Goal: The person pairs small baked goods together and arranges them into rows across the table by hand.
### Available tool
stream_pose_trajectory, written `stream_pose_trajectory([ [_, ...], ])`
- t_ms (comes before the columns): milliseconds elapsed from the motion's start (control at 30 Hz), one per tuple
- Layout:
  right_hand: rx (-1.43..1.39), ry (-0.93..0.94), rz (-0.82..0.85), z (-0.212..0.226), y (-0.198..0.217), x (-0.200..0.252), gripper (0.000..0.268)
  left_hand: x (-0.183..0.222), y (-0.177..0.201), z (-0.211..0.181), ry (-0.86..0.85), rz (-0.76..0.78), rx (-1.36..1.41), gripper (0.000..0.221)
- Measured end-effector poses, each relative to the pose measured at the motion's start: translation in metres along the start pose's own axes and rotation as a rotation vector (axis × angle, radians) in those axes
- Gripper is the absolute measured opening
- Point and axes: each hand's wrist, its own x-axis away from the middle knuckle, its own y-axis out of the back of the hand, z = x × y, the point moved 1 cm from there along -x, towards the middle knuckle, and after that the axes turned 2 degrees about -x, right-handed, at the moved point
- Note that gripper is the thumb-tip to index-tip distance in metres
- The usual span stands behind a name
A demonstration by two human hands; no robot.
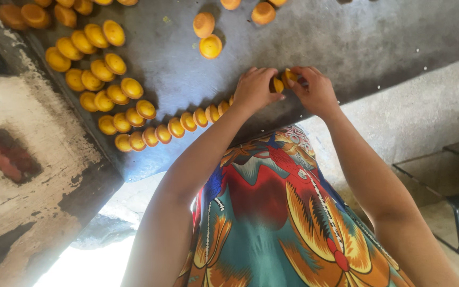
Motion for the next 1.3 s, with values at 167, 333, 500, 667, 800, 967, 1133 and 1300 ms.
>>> stream_pose_trajectory([
  [167, 0.029, 0.041, -0.006, -0.004, 0.016, -0.022, 0.035, 0.012, 0.032, 0.034, 0.102, -0.300, 0.142, 0.058],
  [333, -0.133, -0.057, -0.096, 0.010, -0.009, -0.089, 0.034, 0.003, 0.065, 0.079, 0.428, -0.680, 0.014, 0.071],
  [500, -0.638, -0.639, -0.139, 0.018, -0.049, -0.157, 0.035, -0.007, 0.073, 0.086, 0.480, -0.606, -0.074, 0.069],
  [667, -0.416, -0.186, -0.352, 0.016, -0.089, -0.147, 0.040, 0.046, 0.110, 0.110, 0.306, -0.482, 0.208, 0.053],
  [800, -0.015, 0.196, -0.204, 0.047, -0.117, -0.108, 0.036, 0.130, 0.171, 0.134, 0.124, -0.510, -0.004, 0.057],
  [967, 0.191, 0.456, -0.100, 0.108, -0.166, -0.081, 0.042, 0.181, 0.192, 0.141, 0.123, -0.335, -0.095, 0.060],
  [1133, 0.028, 0.330, 0.002, 0.132, -0.204, -0.071, 0.039, 0.186, 0.171, 0.146, 0.141, -0.216, -0.183, 0.061],
  [1300, -0.023, 0.423, 0.060, 0.144, -0.225, -0.056, 0.035, 0.187, 0.165, 0.156, 0.149, -0.170, -0.178, 0.064],
])
